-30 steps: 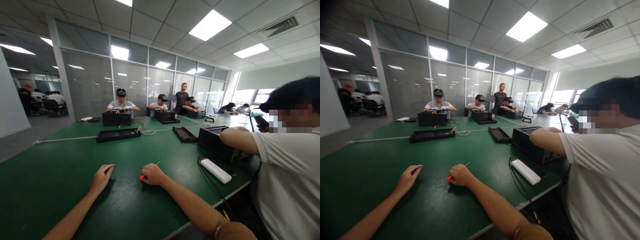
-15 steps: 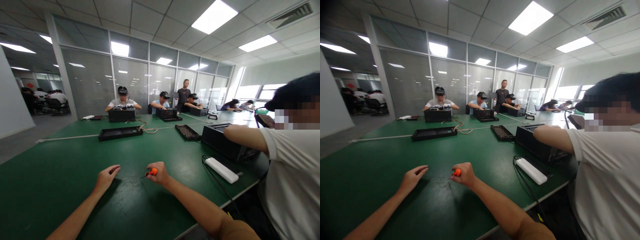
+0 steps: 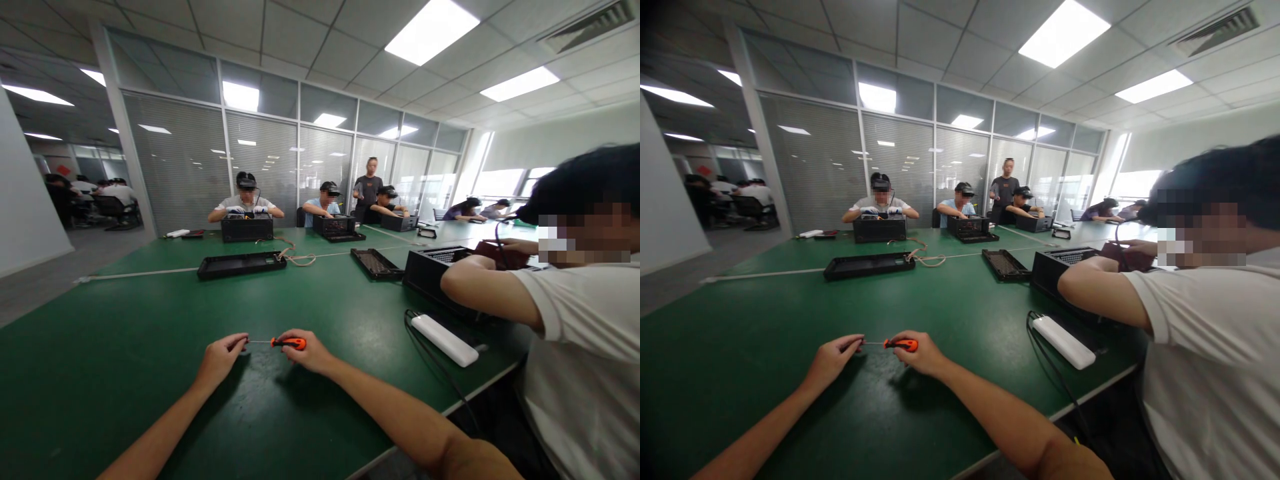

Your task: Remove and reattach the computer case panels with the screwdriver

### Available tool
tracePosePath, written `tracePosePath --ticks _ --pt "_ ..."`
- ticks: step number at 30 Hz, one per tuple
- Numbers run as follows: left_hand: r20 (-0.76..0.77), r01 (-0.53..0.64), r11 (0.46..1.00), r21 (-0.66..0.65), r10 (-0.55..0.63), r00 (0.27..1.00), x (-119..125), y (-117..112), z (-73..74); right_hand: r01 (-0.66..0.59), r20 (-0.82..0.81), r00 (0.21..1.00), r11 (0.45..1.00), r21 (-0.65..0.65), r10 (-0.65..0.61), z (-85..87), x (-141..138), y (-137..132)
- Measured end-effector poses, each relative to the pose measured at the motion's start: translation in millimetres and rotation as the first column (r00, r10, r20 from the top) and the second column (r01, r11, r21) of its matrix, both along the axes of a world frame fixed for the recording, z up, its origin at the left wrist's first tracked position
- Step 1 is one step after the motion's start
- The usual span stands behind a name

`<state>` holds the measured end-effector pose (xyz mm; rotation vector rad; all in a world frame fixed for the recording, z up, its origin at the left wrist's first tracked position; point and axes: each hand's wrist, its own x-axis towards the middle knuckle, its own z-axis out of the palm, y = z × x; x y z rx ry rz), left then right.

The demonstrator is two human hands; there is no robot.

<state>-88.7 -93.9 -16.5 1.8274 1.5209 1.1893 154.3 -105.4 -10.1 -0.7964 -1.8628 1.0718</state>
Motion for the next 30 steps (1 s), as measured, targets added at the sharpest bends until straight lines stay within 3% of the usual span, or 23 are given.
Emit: tracePosePath --ticks 6,12,30 --pt "0.078 -0.007 1.0 0.004 0.007 0.997 2.3 -4.5 6.5 -0.026 0.122 0.992 0.999 0.045 0.02 5.5 0.9 -4.9" --pt "0.099 -0.062 0.998 0.026 0.059 0.993 4.1 -7.8 12.0 0.027 0.168 0.984 0.982 0.186 -0.059 12.0 2.1 -9.0" --pt "0.068 -0.11 0.993 0.05 0.106 0.992 9.0 -16.0 16.6 0.006 0.164 0.986 0.978 0.207 -0.041 15.8 5.2 -15.1"
